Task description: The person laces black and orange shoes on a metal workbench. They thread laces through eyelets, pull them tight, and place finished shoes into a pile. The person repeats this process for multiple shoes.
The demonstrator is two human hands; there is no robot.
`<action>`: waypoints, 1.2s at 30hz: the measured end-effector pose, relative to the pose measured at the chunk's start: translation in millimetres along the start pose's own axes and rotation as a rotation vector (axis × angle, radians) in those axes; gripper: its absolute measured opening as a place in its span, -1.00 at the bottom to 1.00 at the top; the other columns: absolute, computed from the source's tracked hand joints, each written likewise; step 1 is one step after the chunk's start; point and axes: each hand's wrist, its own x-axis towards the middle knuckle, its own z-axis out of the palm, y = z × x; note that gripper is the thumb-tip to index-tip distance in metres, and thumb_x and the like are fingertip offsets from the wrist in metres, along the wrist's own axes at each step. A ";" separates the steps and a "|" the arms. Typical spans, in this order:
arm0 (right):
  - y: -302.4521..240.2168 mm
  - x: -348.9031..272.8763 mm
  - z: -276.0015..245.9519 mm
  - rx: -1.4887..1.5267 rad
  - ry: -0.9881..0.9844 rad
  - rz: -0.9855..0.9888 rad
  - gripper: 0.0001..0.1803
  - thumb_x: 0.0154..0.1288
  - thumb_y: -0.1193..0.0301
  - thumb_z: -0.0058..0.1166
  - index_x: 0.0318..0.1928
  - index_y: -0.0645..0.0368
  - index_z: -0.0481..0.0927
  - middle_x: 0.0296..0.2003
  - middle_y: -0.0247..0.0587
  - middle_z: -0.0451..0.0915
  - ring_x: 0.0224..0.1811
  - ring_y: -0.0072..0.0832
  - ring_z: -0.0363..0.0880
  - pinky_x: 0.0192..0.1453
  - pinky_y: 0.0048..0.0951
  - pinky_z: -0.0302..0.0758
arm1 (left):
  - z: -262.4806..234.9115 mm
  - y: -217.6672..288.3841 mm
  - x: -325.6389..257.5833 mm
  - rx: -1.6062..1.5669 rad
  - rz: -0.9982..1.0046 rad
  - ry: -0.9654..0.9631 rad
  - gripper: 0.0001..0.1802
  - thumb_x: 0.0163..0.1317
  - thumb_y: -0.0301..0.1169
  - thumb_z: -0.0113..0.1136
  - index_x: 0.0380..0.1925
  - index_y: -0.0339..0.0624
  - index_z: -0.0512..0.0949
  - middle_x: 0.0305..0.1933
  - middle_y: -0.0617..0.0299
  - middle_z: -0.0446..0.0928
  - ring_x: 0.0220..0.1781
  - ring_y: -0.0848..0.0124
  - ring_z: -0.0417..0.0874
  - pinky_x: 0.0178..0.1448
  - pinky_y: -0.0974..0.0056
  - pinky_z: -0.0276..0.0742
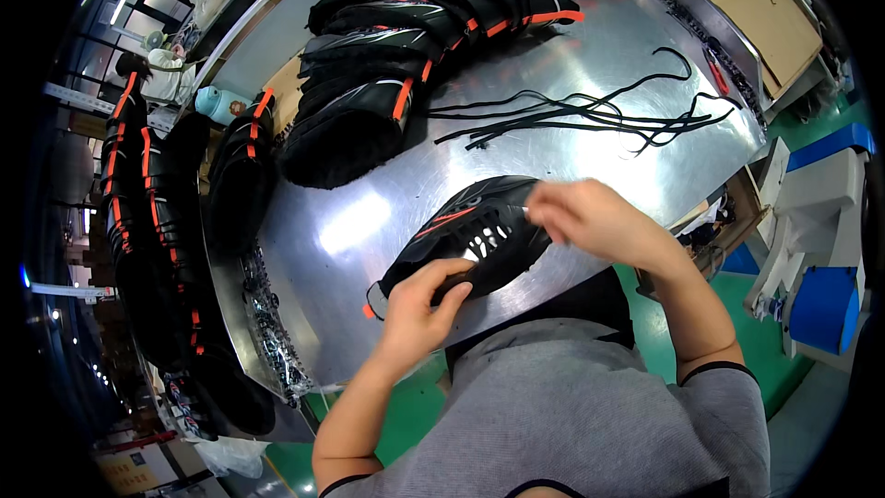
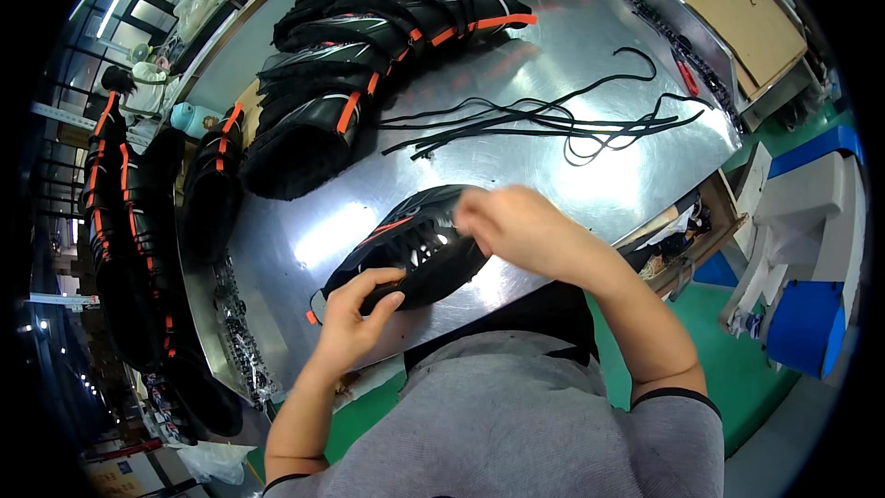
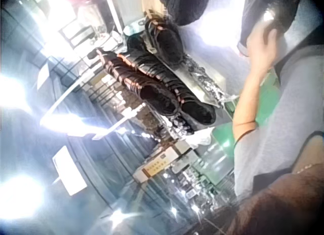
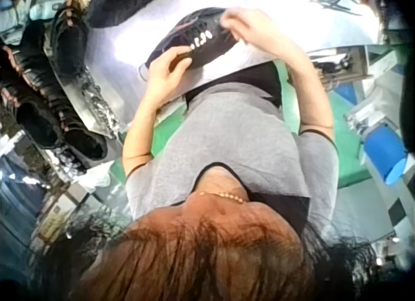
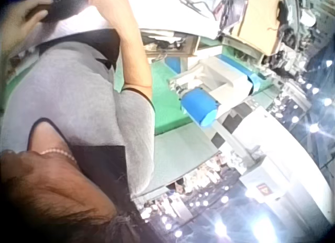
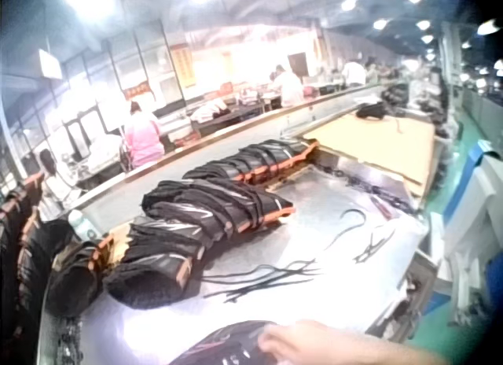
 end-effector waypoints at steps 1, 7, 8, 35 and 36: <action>1.9 6.0 5.0 0.104 0.103 -0.080 -0.79 0.49 0.34 -0.01 -0.11 0.21 0.60 -0.52 -0.15 0.62 -0.47 -0.33 0.65 -0.30 -0.30 0.52 | -7.6 0.6 2.1 -0.119 -0.086 -0.097 -0.69 0.37 -0.45 0.26 0.08 -0.26 0.60 -0.15 0.17 0.69 -0.14 0.38 0.70 0.01 0.31 0.56; 34.0 55.7 80.1 0.038 0.591 -0.454 -0.82 0.49 0.34 0.07 -0.04 0.13 0.61 -0.36 -0.04 0.68 -0.31 -0.09 0.69 -0.25 -0.23 0.56 | -37.7 -7.2 24.9 -0.455 -0.414 -0.425 -0.75 0.42 -0.47 0.19 0.04 -0.29 0.63 -0.03 0.30 0.63 0.02 0.47 0.59 0.19 0.36 0.48; 36.7 58.2 80.1 0.059 0.579 -0.430 -0.83 0.49 0.34 0.08 -0.05 0.13 0.61 -0.36 -0.05 0.68 -0.33 -0.08 0.69 -0.26 -0.22 0.56 | -36.6 -11.0 25.3 -0.320 -0.387 -0.432 -0.78 0.41 -0.50 0.20 0.01 -0.29 0.64 -0.06 0.32 0.62 0.00 0.46 0.59 0.17 0.34 0.49; -2.0 63.0 125.7 0.280 0.243 -0.335 -0.85 0.39 0.44 0.21 -0.10 0.17 0.58 -0.33 -0.23 0.71 -0.41 -0.49 0.64 -0.29 -0.44 0.50 | 0.5 -74.2 -114.6 -1.717 -0.140 0.330 -0.37 0.33 -0.27 0.34 0.34 -0.22 0.39 0.32 0.15 0.51 0.37 0.22 0.50 0.48 0.10 0.37; -4.0 68.9 126.9 0.348 0.133 -0.321 -0.84 0.39 0.40 0.21 -0.09 0.16 0.58 -0.34 -0.25 0.71 -0.43 -0.49 0.62 -0.30 -0.43 0.49 | -12.6 -62.8 -105.7 -1.600 -0.042 0.434 -0.37 0.31 -0.32 0.33 0.34 -0.25 0.38 0.30 0.11 0.52 0.34 0.19 0.53 0.46 0.08 0.40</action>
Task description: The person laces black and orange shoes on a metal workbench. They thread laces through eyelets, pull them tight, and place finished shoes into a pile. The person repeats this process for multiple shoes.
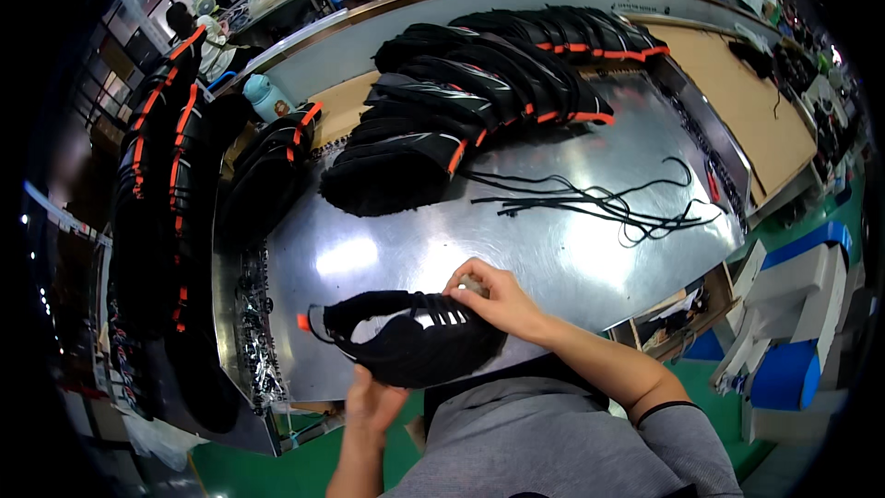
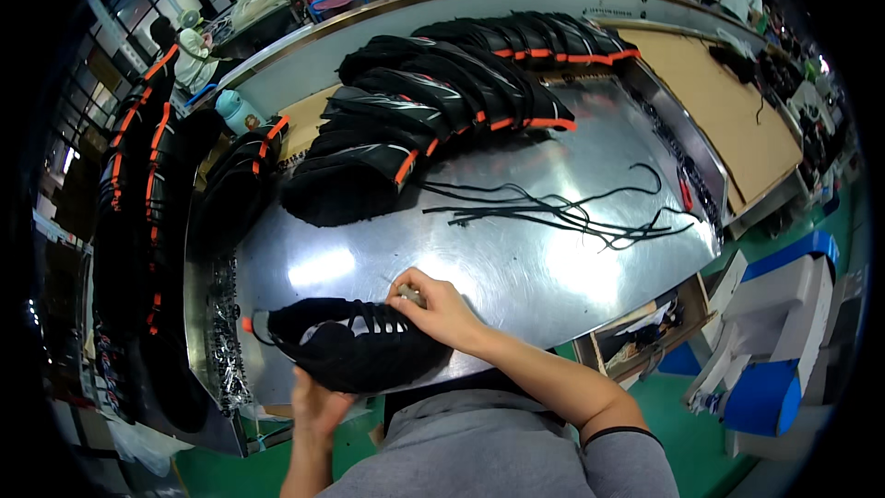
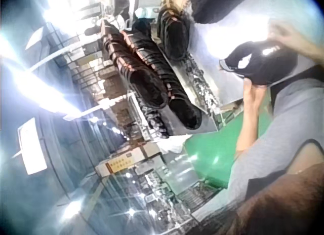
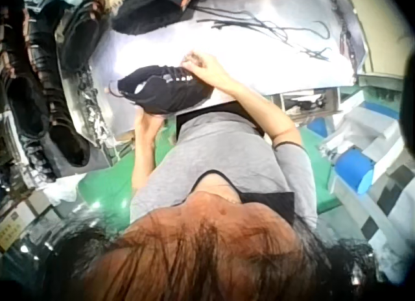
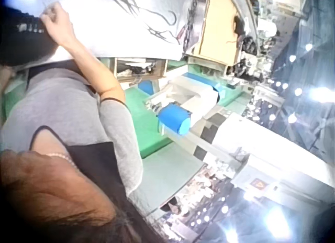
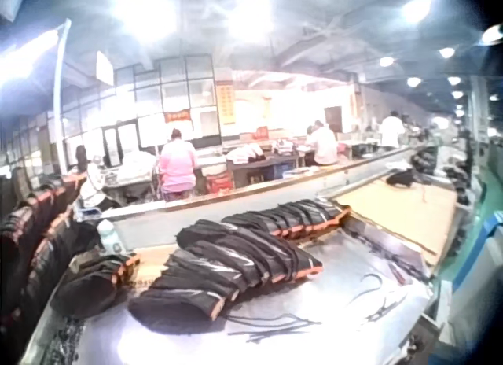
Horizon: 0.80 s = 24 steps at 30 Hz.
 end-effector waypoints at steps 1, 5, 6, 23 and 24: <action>-1.5 5.1 -0.1 0.012 -0.017 -0.006 -0.83 0.38 0.41 0.22 -0.09 0.16 0.59 -0.32 -0.24 0.70 -0.40 -0.45 0.62 -0.27 -0.40 0.49 | 17.8 10.8 9.3 0.122 0.159 0.006 -0.37 0.29 -0.36 0.33 0.33 -0.27 0.38 0.29 0.07 0.53 0.31 0.16 0.56 0.45 0.06 0.44; -1.6 52.9 -32.7 -0.337 0.204 -0.117 -0.81 0.33 0.42 0.23 -0.08 0.15 0.62 -0.21 -0.21 0.67 -0.28 -0.31 0.64 -0.17 -0.32 0.52 | 57.8 79.3 28.3 0.638 0.381 0.032 -0.51 0.30 -0.49 0.25 0.23 -0.38 0.46 0.11 0.04 0.63 0.14 0.19 0.69 0.26 0.14 0.58; 2.3 67.9 -49.1 -0.466 0.269 -0.139 -0.81 0.32 0.42 0.23 -0.07 0.15 0.63 -0.18 -0.21 0.66 -0.25 -0.27 0.64 -0.15 -0.29 0.53 | 62.7 94.1 34.0 0.818 0.382 0.057 -0.58 0.32 -0.50 0.22 0.17 -0.41 0.50 0.03 0.06 0.67 0.07 0.24 0.72 0.18 0.18 0.60; 37.5 125.0 -115.5 -0.674 0.333 -0.012 -0.87 0.35 0.44 0.20 -0.19 0.22 0.57 -0.34 -0.14 0.63 -0.36 -0.33 0.58 -0.22 -0.32 0.49 | -111.5 149.8 318.1 1.951 0.754 0.630 -0.59 0.25 -0.39 0.31 0.09 -0.29 0.57 0.26 -0.11 0.50 0.23 -0.14 0.51 0.32 0.00 0.46; 26.0 120.9 -116.3 -0.589 0.346 0.025 -0.89 0.36 0.46 0.19 -0.19 0.23 0.56 -0.36 -0.19 0.61 -0.39 -0.44 0.53 -0.24 -0.39 0.46 | -103.8 135.7 301.0 1.820 0.841 0.624 -0.62 0.28 -0.40 0.29 0.07 -0.30 0.57 0.21 -0.10 0.53 0.19 -0.12 0.54 0.29 0.02 0.47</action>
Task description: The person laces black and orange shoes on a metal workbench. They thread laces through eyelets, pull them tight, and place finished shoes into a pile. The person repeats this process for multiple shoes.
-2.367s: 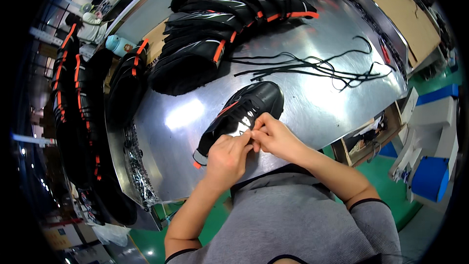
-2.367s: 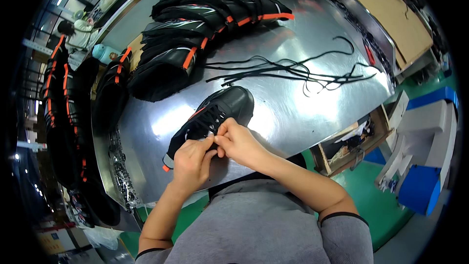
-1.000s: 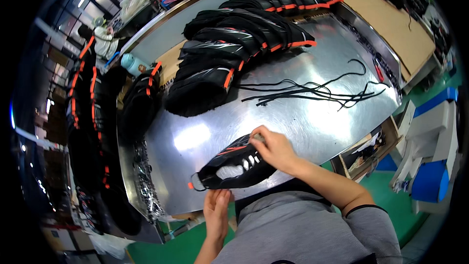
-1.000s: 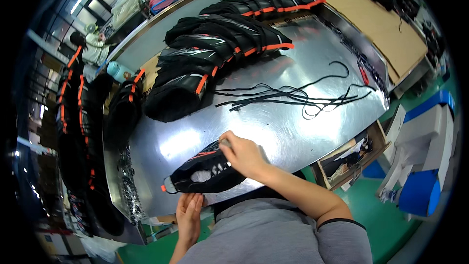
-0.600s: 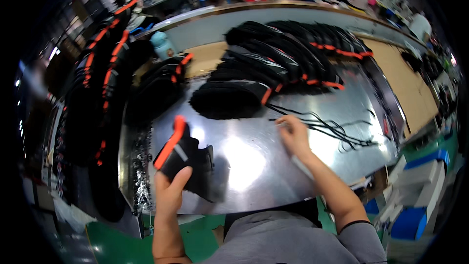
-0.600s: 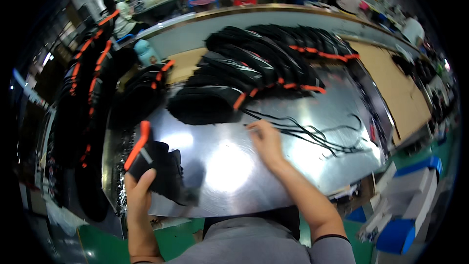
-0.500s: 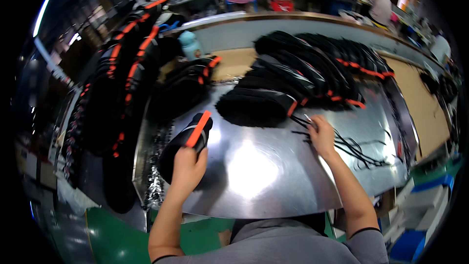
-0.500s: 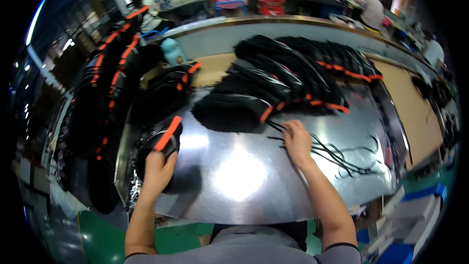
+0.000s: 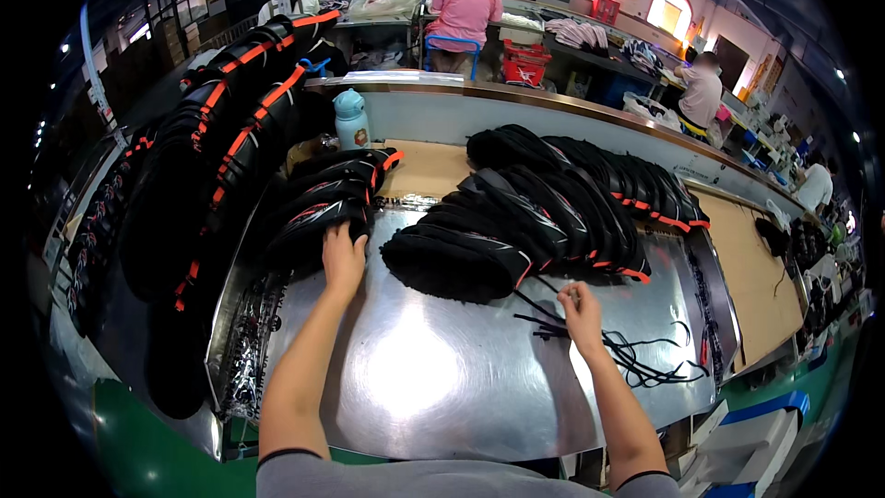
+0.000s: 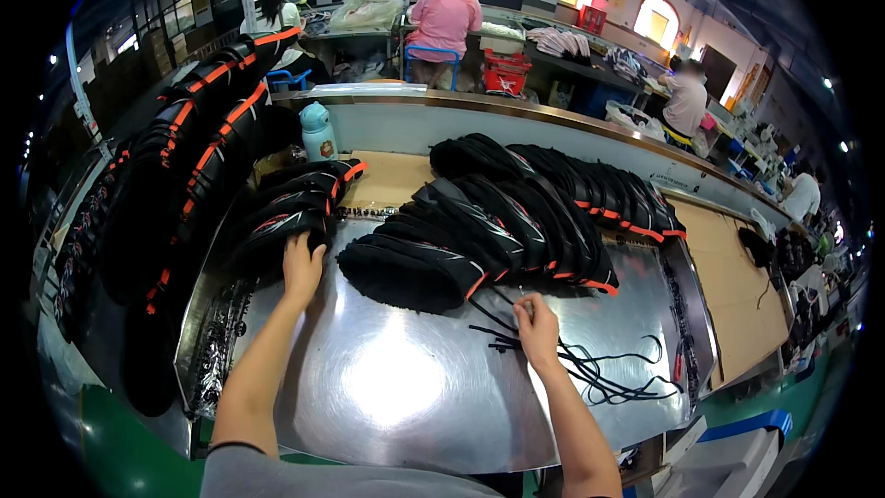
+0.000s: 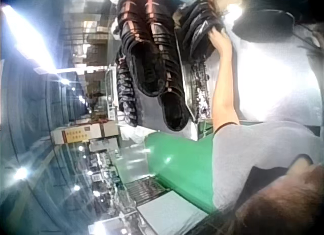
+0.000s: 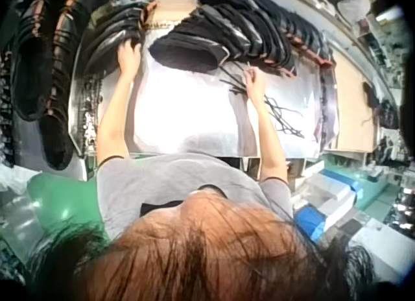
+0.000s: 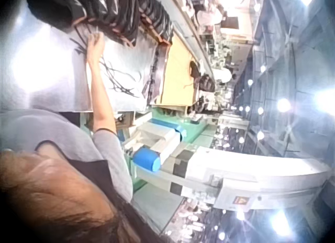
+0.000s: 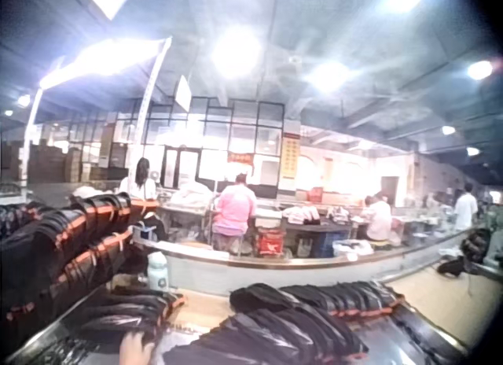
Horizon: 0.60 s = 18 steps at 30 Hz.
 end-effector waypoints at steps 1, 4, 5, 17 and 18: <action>-10.4 -4.8 -9.2 0.095 -0.008 0.053 -0.87 0.37 0.46 0.18 -0.14 0.23 0.56 -0.35 -0.22 0.61 -0.41 -0.49 0.49 -0.28 -0.43 0.41 | -8.1 15.7 -19.5 -0.140 0.006 0.046 -0.61 0.30 -0.38 0.29 0.09 -0.31 0.56 0.18 -0.08 0.54 0.16 -0.06 0.57 0.23 0.06 0.49; -77.1 -18.8 -30.7 0.636 -0.153 0.129 -0.78 0.39 0.48 0.17 0.00 0.24 0.55 -0.29 -0.30 0.61 -0.49 -0.66 0.36 -0.40 -0.57 0.27 | -9.4 49.4 -50.6 -0.487 -0.015 -0.055 -0.58 0.35 -0.35 0.27 0.15 -0.31 0.53 0.09 -0.03 0.56 0.08 0.12 0.63 0.04 0.18 0.55; -103.3 -25.4 -40.8 0.785 -0.198 0.119 -0.75 0.40 0.49 0.16 0.05 0.25 0.55 -0.27 -0.33 0.61 -0.51 -0.72 0.32 -0.44 -0.61 0.22 | -3.4 51.6 -49.9 -0.509 -0.027 -0.066 -0.60 0.33 -0.36 0.28 0.11 -0.30 0.53 0.06 -0.04 0.57 0.05 0.08 0.63 0.03 0.16 0.54; -80.7 -128.6 -121.1 1.029 -0.439 0.394 -0.81 0.43 0.54 0.13 0.01 0.24 0.57 -0.20 -0.34 0.62 -0.64 -0.86 0.16 -0.60 -0.75 0.05 | -97.2 108.5 -48.6 -0.739 -0.112 0.312 -0.83 0.31 -0.58 0.19 -0.11 -0.23 0.52 -0.15 0.13 0.57 -0.09 0.28 0.54 0.04 0.27 0.45; -65.4 -141.5 -113.8 1.093 -0.492 0.467 -0.84 0.44 0.53 0.12 -0.01 0.23 0.57 -0.21 -0.33 0.63 -0.64 -0.85 0.17 -0.60 -0.75 0.05 | -121.2 128.6 -57.0 -0.814 -0.055 0.339 -0.82 0.31 -0.59 0.19 -0.10 -0.23 0.52 -0.15 0.17 0.56 -0.10 0.36 0.53 0.05 0.32 0.45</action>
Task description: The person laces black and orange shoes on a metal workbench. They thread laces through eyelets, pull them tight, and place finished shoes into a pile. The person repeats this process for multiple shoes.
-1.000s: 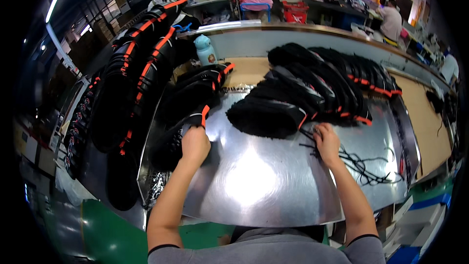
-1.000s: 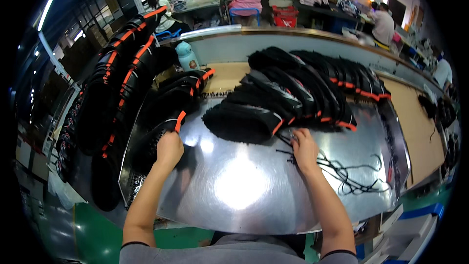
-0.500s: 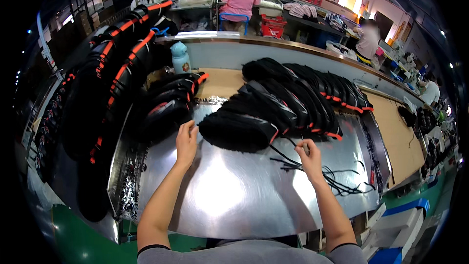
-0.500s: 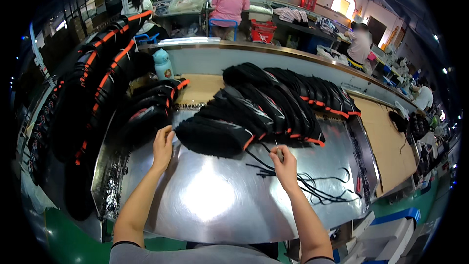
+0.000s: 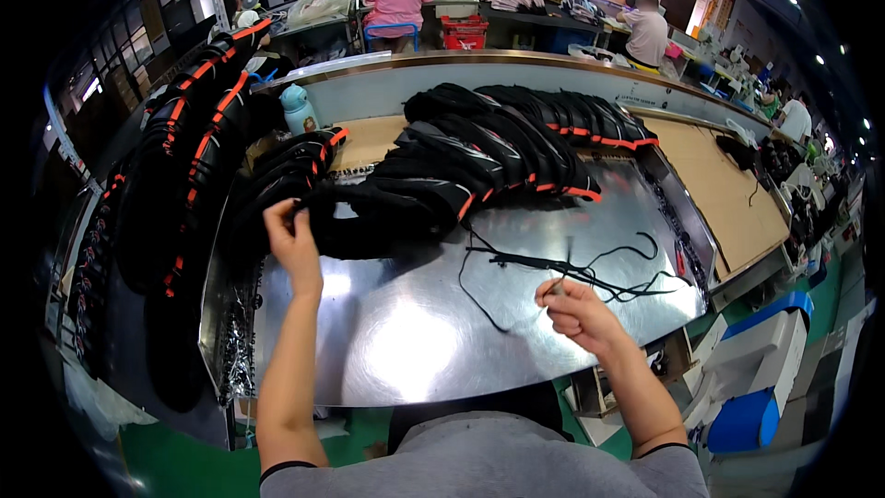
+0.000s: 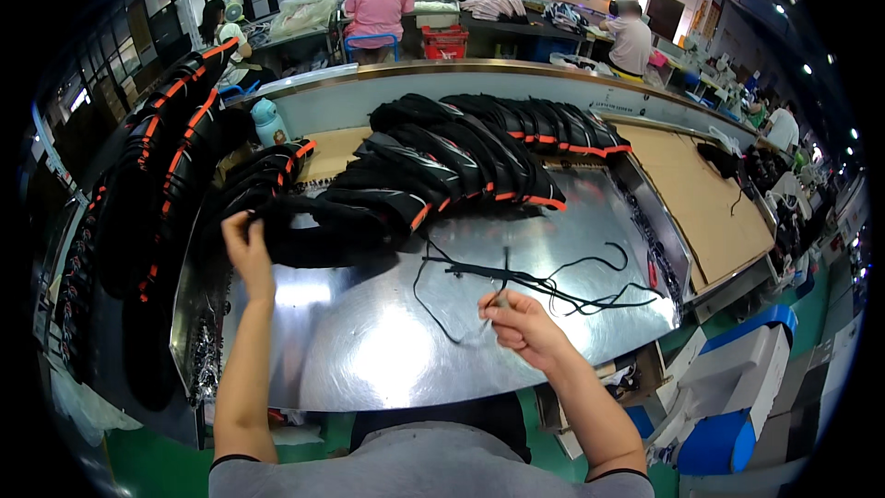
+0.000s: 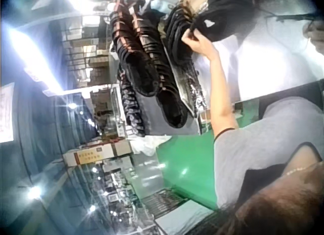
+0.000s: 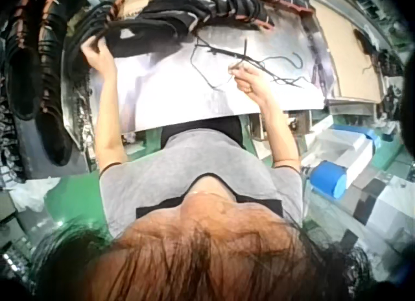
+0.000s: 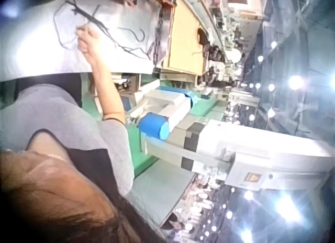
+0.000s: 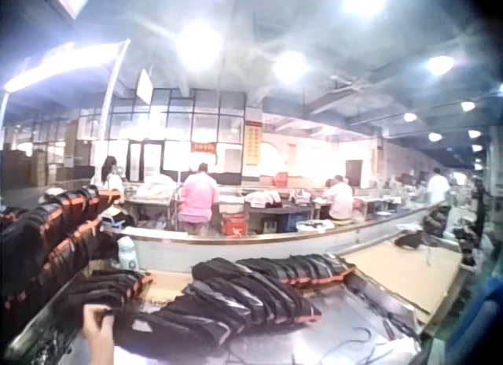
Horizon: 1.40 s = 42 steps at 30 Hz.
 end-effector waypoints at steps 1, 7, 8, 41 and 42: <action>12.2 -7.0 -5.4 0.064 -0.011 0.025 -0.87 0.45 0.52 0.11 -0.04 0.22 0.56 -0.22 -0.33 0.63 -0.65 -0.84 0.17 -0.61 -0.74 0.06 | -1.4 33.6 -9.2 -0.032 0.094 -0.043 -0.81 0.31 -0.61 0.20 -0.09 -0.23 0.52 -0.15 0.21 0.55 -0.11 0.45 0.51 0.05 0.38 0.44; -2.8 -36.3 12.9 -0.025 0.084 -0.265 -0.94 0.46 0.48 0.10 -0.16 0.17 0.50 -0.31 -0.28 0.62 -0.66 -0.81 0.20 -0.61 -0.73 0.11 | 4.5 114.8 -151.2 0.402 0.633 -0.760 -0.74 -0.04 -0.49 0.33 -0.27 -0.10 0.61 -0.10 0.23 0.61 -0.01 0.17 0.58 0.18 0.04 0.32; -13.6 -47.3 17.2 -0.035 0.089 -0.356 -0.93 0.44 0.49 0.10 -0.17 0.19 0.49 -0.35 -0.27 0.60 -0.68 -0.80 0.21 -0.61 -0.72 0.12 | 8.1 98.4 -181.3 0.455 0.600 -0.833 -0.74 -0.02 -0.47 0.35 -0.25 -0.09 0.62 -0.08 0.25 0.61 0.04 0.18 0.57 0.19 0.05 0.30; 99.9 57.9 68.1 -0.432 0.060 -0.260 -0.84 0.44 0.37 0.22 -0.14 0.22 0.64 -0.43 -0.51 0.59 -0.40 -0.81 0.45 -0.33 -0.68 0.33 | -8.8 44.4 -152.1 -0.430 -1.243 -1.153 -0.15 0.57 0.21 -0.38 0.47 -0.35 0.20 0.53 0.02 0.29 0.58 0.25 0.21 0.63 0.19 0.00; 94.0 55.9 71.6 -0.470 0.053 -0.286 -0.83 0.44 0.37 0.22 -0.14 0.22 0.64 -0.45 -0.52 0.59 -0.42 -0.82 0.43 -0.37 -0.69 0.30 | -9.0 42.1 -151.9 -0.648 -1.267 -1.116 -0.16 0.57 0.20 -0.35 0.47 -0.34 0.21 0.51 0.05 0.32 0.56 0.26 0.23 0.59 0.19 0.06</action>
